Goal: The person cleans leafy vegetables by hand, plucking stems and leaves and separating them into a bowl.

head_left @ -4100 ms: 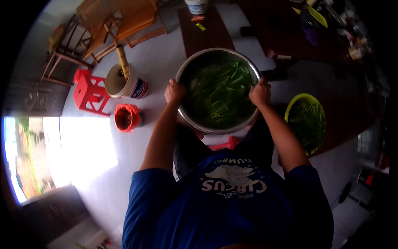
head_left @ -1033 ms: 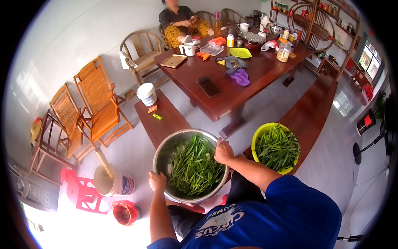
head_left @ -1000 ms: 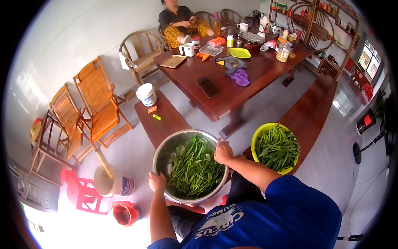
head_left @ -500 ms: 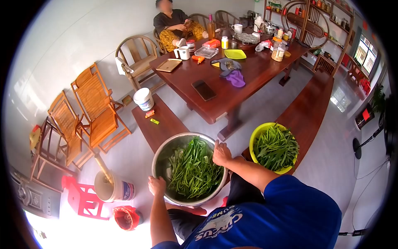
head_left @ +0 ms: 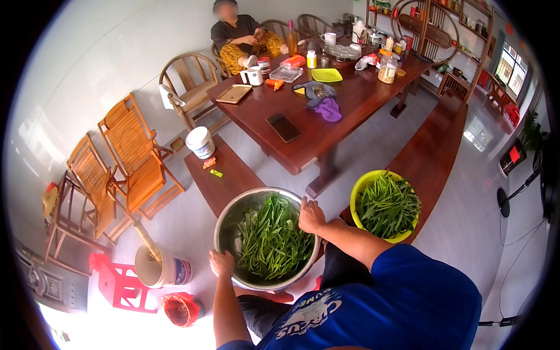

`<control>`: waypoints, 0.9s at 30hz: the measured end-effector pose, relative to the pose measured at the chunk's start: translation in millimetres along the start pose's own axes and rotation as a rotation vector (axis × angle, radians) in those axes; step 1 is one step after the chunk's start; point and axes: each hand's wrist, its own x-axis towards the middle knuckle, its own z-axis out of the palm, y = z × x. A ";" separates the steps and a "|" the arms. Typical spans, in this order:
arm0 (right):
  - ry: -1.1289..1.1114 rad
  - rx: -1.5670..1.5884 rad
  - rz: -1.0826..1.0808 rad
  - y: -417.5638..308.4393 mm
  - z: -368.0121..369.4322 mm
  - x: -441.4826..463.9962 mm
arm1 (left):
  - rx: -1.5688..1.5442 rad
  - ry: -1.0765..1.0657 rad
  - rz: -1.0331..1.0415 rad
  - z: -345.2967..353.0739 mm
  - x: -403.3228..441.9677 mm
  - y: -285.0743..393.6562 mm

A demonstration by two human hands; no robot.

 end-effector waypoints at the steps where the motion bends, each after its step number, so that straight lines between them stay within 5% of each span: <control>1: 0.005 -0.001 -0.002 0.7 0.6 0.4 | -0.001 0.000 0.003 -0.1 0.1 0.8; 27: -0.007 -0.008 -0.001 1.8 0.5 1.5 | 0.003 -0.006 0.007 2.4 1.8 -2.1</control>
